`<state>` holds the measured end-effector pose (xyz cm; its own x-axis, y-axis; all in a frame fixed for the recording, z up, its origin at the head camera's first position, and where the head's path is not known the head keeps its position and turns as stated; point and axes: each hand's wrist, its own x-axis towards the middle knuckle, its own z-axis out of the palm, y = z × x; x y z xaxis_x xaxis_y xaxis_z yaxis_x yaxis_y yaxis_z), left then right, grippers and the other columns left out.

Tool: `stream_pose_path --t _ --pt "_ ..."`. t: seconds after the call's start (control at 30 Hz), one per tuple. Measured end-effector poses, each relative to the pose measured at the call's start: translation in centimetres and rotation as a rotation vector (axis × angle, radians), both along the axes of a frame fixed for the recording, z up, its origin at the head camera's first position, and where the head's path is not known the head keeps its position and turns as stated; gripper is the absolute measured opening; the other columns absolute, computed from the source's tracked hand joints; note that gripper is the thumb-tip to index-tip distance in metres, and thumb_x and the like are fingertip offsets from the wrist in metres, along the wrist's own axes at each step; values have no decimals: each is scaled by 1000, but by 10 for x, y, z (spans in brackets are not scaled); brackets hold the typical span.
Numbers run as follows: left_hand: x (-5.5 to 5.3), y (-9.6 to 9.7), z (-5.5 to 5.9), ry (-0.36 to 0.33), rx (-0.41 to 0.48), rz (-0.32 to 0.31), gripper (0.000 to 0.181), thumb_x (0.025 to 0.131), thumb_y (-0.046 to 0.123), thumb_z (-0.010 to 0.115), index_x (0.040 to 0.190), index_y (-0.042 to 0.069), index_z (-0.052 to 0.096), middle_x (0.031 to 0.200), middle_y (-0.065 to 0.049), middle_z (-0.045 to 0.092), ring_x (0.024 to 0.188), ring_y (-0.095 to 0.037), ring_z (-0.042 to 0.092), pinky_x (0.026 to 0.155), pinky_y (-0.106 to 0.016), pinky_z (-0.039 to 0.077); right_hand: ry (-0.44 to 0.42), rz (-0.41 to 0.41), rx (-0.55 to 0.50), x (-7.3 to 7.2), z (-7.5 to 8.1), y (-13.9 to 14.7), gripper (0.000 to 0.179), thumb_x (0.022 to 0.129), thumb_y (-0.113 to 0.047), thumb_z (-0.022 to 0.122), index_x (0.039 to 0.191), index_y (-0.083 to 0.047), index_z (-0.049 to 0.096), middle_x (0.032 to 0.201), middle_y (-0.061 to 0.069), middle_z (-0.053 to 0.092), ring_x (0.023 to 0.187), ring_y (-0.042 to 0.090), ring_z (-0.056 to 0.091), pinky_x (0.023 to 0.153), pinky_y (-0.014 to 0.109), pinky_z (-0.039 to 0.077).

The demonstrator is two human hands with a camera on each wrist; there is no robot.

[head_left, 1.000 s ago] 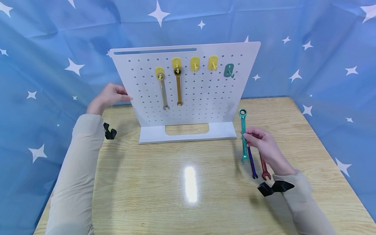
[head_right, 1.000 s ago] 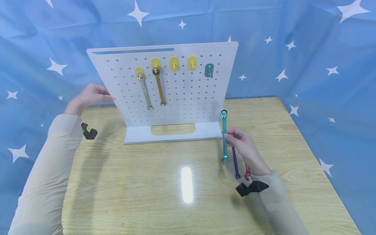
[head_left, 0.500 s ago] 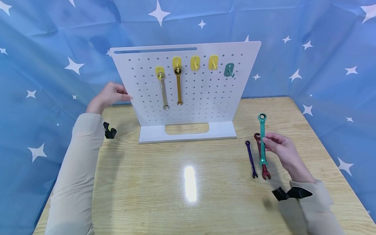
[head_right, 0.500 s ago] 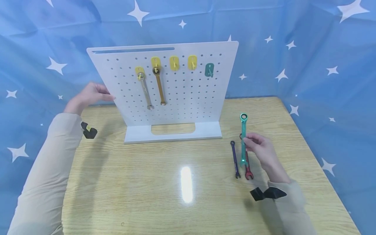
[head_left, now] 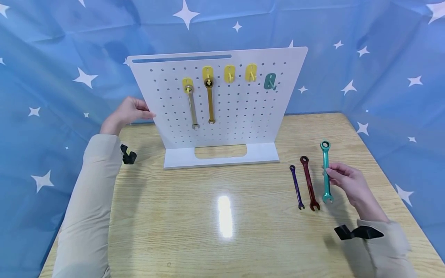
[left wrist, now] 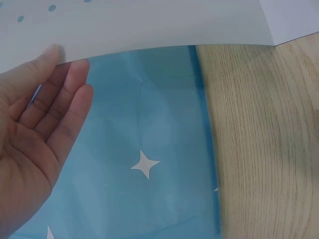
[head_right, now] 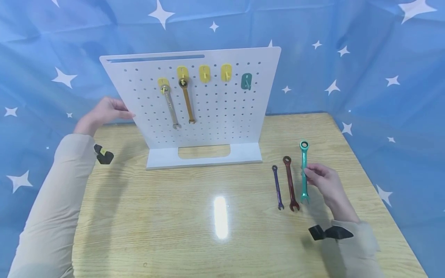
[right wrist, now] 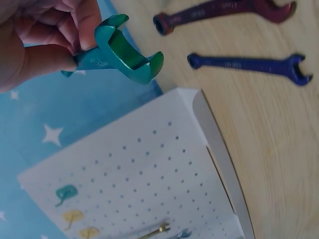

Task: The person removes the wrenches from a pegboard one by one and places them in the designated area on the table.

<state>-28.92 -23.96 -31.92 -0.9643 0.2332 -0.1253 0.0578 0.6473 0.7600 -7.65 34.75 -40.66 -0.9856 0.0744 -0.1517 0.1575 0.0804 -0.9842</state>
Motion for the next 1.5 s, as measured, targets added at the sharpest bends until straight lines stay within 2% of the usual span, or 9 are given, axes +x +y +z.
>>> stream_pose_path --t 0.3,0.57,0.7,0.83,1.0,1.27,1.4,1.5 --pt "3 -5 2 12 -11 4 23 88 18 67 98 -3 69 79 5 69 72 -2 63 76 -28 53 -40 -9 12 -1 -12 12 17 94 -10 56 87 -20 67 80 -9 67 68 4 59 61 16 51" --pt "4 -4 3 17 0 4 21 88 17 68 95 -3 70 75 9 68 70 -1 63 72 -23 52 -90 -18 136 -3 -21 18 17 96 -9 54 90 -21 64 78 -13 62 69 2 57 62 16 50" --pt "4 -3 3 18 0 4 21 88 17 68 95 -3 70 75 9 68 70 -1 63 74 -25 52 -97 -16 147 -3 -25 21 18 95 -7 54 89 -21 64 78 -13 61 69 2 56 61 17 50" --pt "3 -3 2 19 0 3 20 87 16 68 94 -3 70 74 9 68 70 -1 63 73 -23 52 -118 -2 245 -3 -29 23 11 96 -9 52 98 -8 63 78 -14 60 69 2 56 62 18 51" --pt "3 -2 2 20 -8 1 20 88 16 67 94 -3 70 75 8 68 71 -1 63 72 -23 53 -160 9 363 -4 -35 25 32 98 -12 50 112 16 51 79 -15 57 70 1 55 63 19 51" --pt "3 0 2 16 -4 -3 21 88 16 67 96 -4 70 78 6 69 72 -2 64 75 -26 53 -200 11 382 -5 -44 30 28 96 -13 53 108 12 55 77 -15 57 68 1 54 62 20 51" --pt "2 0 2 13 -2 -9 21 88 16 68 96 -3 70 78 6 69 72 -1 64 75 -25 53 -213 17 411 -6 -48 30 36 96 -14 54 113 18 51 77 -13 58 68 1 55 61 21 51" --pt "1 1 2 8 -5 -9 20 88 17 68 95 -2 70 78 6 69 71 -1 64 79 -30 53 -219 21 426 -6 -51 30 41 96 -14 53 117 21 47 77 -11 58 67 1 55 60 21 51"
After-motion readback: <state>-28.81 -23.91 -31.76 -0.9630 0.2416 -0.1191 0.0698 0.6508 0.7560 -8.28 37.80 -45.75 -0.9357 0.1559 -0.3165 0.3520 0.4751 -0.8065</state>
